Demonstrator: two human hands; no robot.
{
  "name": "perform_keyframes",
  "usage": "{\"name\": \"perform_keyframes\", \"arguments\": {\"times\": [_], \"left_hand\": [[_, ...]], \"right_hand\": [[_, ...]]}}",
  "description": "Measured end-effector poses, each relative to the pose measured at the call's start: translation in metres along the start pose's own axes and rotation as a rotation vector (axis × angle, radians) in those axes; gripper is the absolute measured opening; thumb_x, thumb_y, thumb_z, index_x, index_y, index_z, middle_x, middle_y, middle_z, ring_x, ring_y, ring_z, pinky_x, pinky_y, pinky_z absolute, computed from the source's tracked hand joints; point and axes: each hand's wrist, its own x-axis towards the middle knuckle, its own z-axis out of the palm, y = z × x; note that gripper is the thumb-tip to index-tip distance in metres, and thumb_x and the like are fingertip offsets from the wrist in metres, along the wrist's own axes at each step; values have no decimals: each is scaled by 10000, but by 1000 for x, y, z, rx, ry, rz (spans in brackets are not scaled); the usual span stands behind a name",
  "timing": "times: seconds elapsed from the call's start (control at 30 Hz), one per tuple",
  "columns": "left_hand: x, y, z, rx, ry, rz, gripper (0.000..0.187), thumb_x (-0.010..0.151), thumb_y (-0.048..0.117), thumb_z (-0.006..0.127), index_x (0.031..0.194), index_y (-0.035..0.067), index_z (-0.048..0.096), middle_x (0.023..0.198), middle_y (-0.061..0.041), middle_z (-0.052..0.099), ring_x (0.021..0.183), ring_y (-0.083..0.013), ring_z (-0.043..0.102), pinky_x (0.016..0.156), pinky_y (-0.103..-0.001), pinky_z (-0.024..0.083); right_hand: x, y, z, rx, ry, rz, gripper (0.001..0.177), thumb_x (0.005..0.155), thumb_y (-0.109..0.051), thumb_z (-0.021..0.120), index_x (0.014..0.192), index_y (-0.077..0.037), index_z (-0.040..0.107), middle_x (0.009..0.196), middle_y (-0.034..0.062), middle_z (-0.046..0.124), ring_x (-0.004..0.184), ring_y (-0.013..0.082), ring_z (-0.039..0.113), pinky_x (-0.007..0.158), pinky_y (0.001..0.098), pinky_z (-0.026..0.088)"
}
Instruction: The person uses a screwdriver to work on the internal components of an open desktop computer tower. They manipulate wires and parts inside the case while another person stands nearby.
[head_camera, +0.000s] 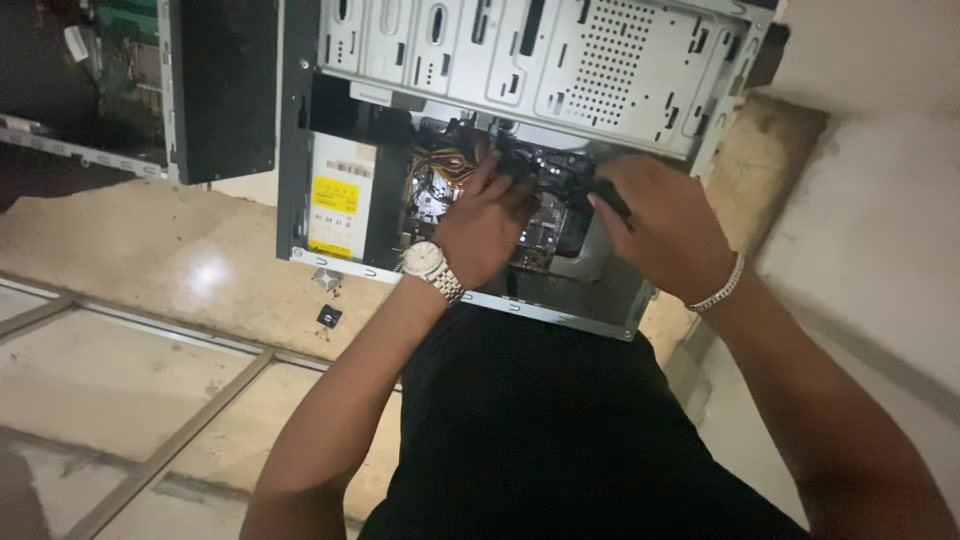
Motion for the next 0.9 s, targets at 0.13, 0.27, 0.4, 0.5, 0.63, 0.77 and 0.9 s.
{"name": "perform_keyframes", "arguments": {"times": [0.13, 0.27, 0.4, 0.5, 0.63, 0.77, 0.9], "left_hand": [[-2, 1, 2, 39, 31, -29, 170, 953, 132, 683, 1092, 140, 781, 1238, -57, 747, 1189, -203, 632, 1283, -523, 239], [-1, 9, -17, 48, 11, -47, 162, 927, 133, 692, 1049, 111, 796, 1212, -74, 754, 1181, -226, 643, 1290, -536, 191], [-4, 3, 3, 79, 19, -14, 167, 888, 131, 737, 1034, 105, 814, 1187, -73, 770, 1173, -231, 648, 1279, -539, 210], [-4, 5, -1, 53, 8, -31, 181, 883, 119, 712, 1037, 117, 807, 1176, -72, 771, 1187, -240, 651, 1286, -548, 188], [-4, 7, -3, 35, 30, -35, 191, 894, 125, 707, 1060, 130, 801, 1217, -82, 758, 1238, -248, 628, 1277, -546, 205], [-2, 7, 0, 84, -82, -76, 169, 895, 143, 712, 1028, 117, 813, 1182, -62, 773, 1267, -228, 610, 1294, -497, 166], [-7, 3, -1, 101, -102, 0, 156, 882, 212, 751, 1003, 159, 835, 1172, -28, 785, 1258, -213, 595, 1288, -508, 168]], "right_hand": [[6, 0, 11, -15, 24, -114, 299, 999, -106, 710, 1240, 65, 660, 1073, 222, 702, 933, 408, 733, 793, 464, 623], [12, -7, 14, -11, 71, -117, 270, 1020, -91, 703, 1228, 71, 645, 1040, 220, 680, 920, 411, 726, 780, 476, 610], [12, 2, 26, -39, 86, -143, 255, 1018, -100, 715, 1212, 51, 648, 1024, 205, 684, 920, 416, 729, 812, 481, 614], [12, -1, 23, -53, 103, -173, 258, 1018, -104, 728, 1185, 79, 657, 1012, 229, 682, 922, 439, 726, 813, 495, 614], [15, 3, 31, -102, 138, -202, 257, 1000, -81, 750, 1189, 67, 661, 1017, 217, 683, 932, 426, 720, 798, 498, 608], [20, -1, 25, -98, 15, -110, 283, 1034, -131, 676, 1241, 58, 634, 1047, 252, 674, 940, 421, 719, 819, 492, 588], [26, -18, 11, -194, -97, -125, 287, 1042, -162, 611, 1249, 35, 634, 1078, 233, 682, 970, 384, 732, 858, 456, 598]]}}
